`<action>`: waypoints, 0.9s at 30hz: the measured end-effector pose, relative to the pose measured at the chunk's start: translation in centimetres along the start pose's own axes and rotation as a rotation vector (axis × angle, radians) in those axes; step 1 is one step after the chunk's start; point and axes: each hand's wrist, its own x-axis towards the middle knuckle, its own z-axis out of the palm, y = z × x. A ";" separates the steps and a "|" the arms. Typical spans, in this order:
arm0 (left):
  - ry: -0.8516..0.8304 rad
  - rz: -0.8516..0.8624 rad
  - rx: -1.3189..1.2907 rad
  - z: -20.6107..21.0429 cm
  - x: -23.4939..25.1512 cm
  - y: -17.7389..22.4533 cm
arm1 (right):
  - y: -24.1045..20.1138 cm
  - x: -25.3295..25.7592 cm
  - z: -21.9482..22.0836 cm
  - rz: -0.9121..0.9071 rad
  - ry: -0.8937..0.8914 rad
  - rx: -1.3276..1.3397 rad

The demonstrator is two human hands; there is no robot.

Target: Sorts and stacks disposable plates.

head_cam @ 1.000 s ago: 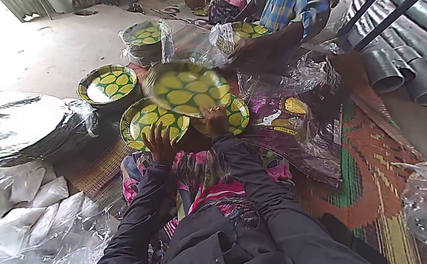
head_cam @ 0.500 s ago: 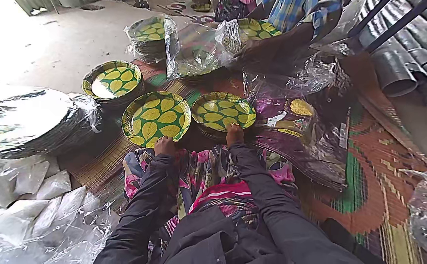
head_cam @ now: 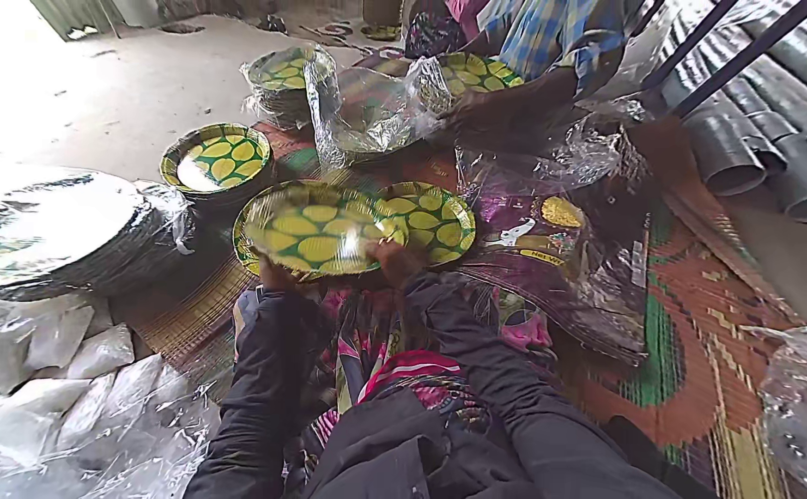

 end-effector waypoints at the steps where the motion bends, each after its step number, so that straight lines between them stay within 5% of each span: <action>1: 0.038 0.052 -0.004 -0.7 0.5 0.4 | -0.6 0.4 -0.1 -0.044 -0.136 0.020; 3: 0.021 0.113 0.009 -1.5 1.5 0.7 | -0.9 0.9 -0.3 -0.127 -0.167 0.029; 8: 0.052 -0.078 0.445 -0.9 2.3 -0.1 | 0.6 1.3 -4.6 -0.114 0.532 -0.064; 11: 0.268 0.115 0.356 -0.7 1.7 0.3 | 4.0 2.1 -5.8 -0.005 0.720 -0.253; 13: 0.398 0.204 0.209 -1.3 2.3 0.7 | 6.8 1.9 -4.7 0.157 0.609 -0.333; 16: 0.486 0.069 0.128 -2.5 3.3 0.9 | 10.4 -0.2 -0.6 0.366 0.093 -0.300; 18: 0.404 0.018 0.027 -2.5 3.8 0.3 | 12.2 -1.9 3.2 0.464 -0.276 -0.209; 20: 0.345 -0.004 0.017 -1.8 3.4 0.2 | 12.3 -2.7 4.9 0.500 -0.422 -0.165; 24: 0.205 0.003 0.273 -1.7 3.0 -0.4 | 10.0 -1.9 3.2 0.460 -0.166 -0.096; 27: -0.032 -0.005 0.386 -1.0 2.1 -0.3 | 6.3 -0.1 0.9 0.122 0.120 -0.194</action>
